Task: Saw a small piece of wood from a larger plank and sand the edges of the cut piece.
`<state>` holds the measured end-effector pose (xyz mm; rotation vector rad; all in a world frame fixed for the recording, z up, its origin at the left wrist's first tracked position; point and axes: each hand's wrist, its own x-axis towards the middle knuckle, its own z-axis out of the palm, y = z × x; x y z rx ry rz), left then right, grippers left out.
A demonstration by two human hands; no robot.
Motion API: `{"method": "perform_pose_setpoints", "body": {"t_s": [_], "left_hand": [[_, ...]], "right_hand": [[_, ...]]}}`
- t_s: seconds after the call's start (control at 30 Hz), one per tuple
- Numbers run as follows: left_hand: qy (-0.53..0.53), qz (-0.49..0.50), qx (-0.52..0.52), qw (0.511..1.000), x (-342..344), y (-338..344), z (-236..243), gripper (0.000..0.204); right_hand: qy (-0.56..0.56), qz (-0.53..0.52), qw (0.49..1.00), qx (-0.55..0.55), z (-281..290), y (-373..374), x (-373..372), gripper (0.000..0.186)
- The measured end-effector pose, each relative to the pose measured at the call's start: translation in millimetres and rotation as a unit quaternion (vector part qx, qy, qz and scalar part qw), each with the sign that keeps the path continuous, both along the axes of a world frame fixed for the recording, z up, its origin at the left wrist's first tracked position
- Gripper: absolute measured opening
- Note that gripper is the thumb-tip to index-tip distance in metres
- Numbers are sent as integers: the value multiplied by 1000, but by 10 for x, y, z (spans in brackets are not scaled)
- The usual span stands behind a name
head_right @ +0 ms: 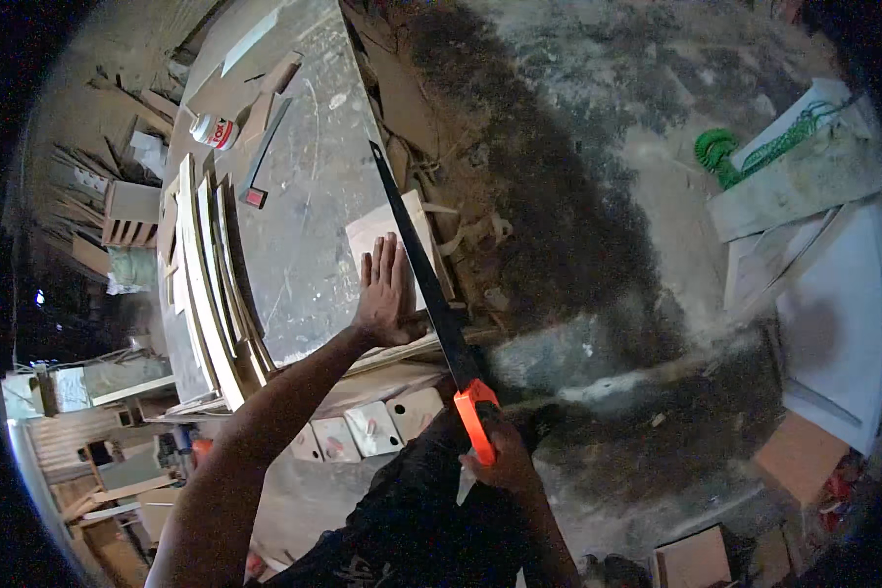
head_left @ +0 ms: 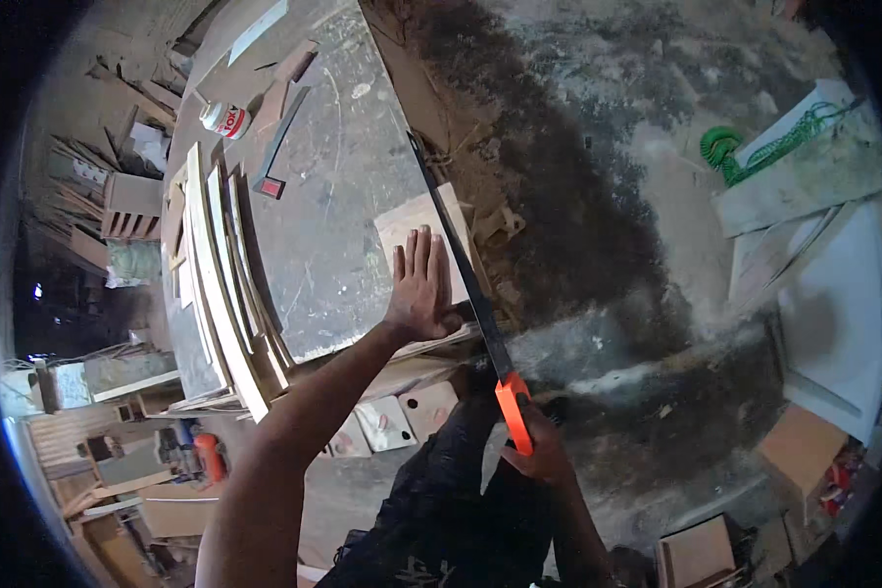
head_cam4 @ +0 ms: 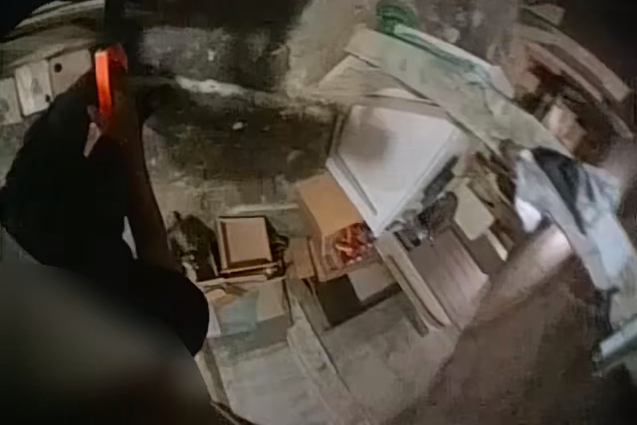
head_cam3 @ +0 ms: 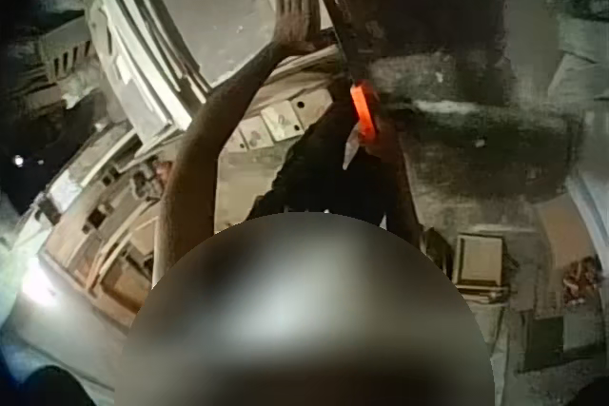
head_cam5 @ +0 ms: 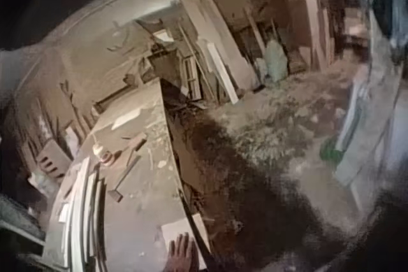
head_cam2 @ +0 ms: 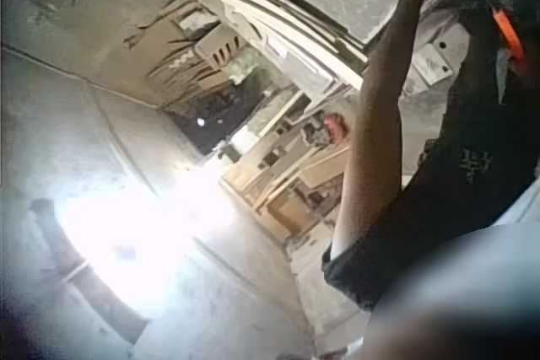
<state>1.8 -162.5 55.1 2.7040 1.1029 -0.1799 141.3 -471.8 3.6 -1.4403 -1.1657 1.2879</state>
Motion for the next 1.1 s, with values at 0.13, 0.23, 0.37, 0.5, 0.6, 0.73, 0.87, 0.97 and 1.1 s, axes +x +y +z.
{"method": "perform_pose_setpoints", "body": {"t_s": [0.13,0.23,0.37,0.5,0.6,0.73,0.87,0.97,1.1], "left_hand": [[-308,-19,-78,948,-332,351,-232,86],[-384,128,5,914,-332,335,-356,43],[-371,218,96,897,-15,249,-372,35],[-276,335,87,897,-18,273,-306,42],[-214,383,13,899,267,213,-71,62],[-121,436,6,892,176,275,-27,81],[-102,433,43,895,246,304,-42,82],[-76,432,59,897,203,337,-133,84],[-52,426,34,902,189,347,-118,82]], "right_hand": [[-124,-16,991,35,12,99,-50,32],[9,0,991,-130,175,165,-106,19],[-2,-47,988,-148,287,235,-108,21],[-98,-2,962,-256,475,496,-172,29],[-148,-55,943,-294,410,442,-123,36],[-134,-44,925,-352,490,637,-196,39],[-295,-29,928,-226,99,221,-185,38],[99,-236,909,-330,-7,142,-193,39],[313,-244,827,-397,-209,36,-103,30]]}}
